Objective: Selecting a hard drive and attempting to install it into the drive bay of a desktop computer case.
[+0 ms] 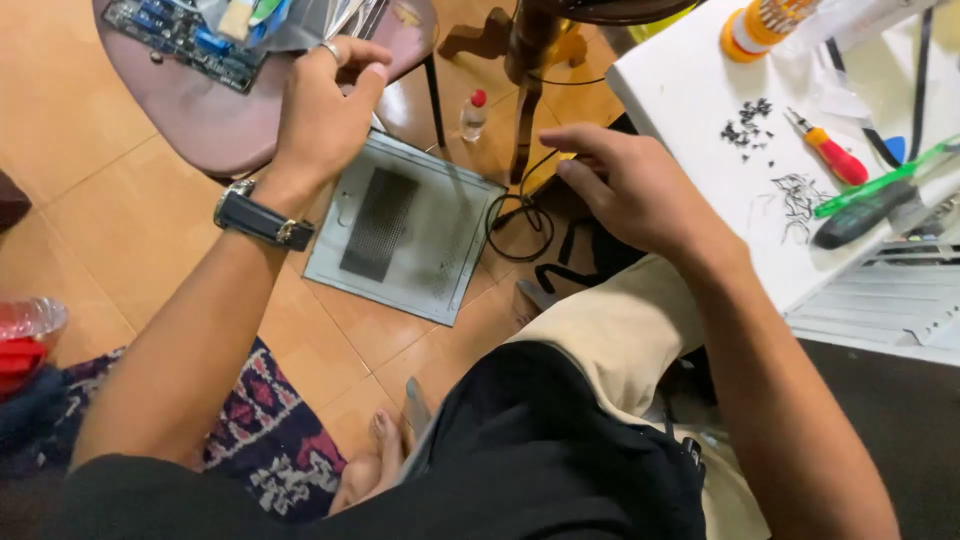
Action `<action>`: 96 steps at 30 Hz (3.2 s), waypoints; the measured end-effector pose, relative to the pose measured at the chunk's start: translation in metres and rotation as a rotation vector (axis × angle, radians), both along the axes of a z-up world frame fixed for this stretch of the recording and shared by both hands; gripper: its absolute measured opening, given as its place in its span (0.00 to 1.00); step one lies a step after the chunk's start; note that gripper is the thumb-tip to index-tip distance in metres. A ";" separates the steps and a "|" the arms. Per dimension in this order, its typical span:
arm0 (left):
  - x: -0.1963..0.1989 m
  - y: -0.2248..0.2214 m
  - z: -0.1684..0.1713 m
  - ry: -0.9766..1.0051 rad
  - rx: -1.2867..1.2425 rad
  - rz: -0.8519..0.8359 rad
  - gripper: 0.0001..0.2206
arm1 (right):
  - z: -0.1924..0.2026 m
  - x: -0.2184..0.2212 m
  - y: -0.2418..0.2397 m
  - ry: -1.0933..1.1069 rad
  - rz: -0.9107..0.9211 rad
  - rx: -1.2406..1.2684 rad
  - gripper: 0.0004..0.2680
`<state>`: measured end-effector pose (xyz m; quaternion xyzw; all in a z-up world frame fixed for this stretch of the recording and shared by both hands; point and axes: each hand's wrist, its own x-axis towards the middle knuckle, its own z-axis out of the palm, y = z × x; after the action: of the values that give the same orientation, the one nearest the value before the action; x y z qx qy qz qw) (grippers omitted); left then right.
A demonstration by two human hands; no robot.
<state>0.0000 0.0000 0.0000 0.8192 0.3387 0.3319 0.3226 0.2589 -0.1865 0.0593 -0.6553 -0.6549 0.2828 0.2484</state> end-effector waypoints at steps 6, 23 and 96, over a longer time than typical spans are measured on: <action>-0.030 0.040 -0.057 -0.029 0.277 0.422 0.13 | -0.069 -0.047 0.081 0.138 0.117 0.072 0.18; -0.067 0.167 -0.115 0.134 0.320 0.718 0.18 | -0.149 -0.105 0.255 0.470 0.087 0.263 0.31; -0.102 0.146 -0.044 -0.481 0.244 1.191 0.07 | -0.219 -0.159 0.344 0.616 -0.788 -0.349 0.28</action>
<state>-0.1018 0.1462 -0.0436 0.4248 0.6129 0.6640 0.0550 0.0996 0.1572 -0.1597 -0.7698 -0.1987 0.4522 0.4043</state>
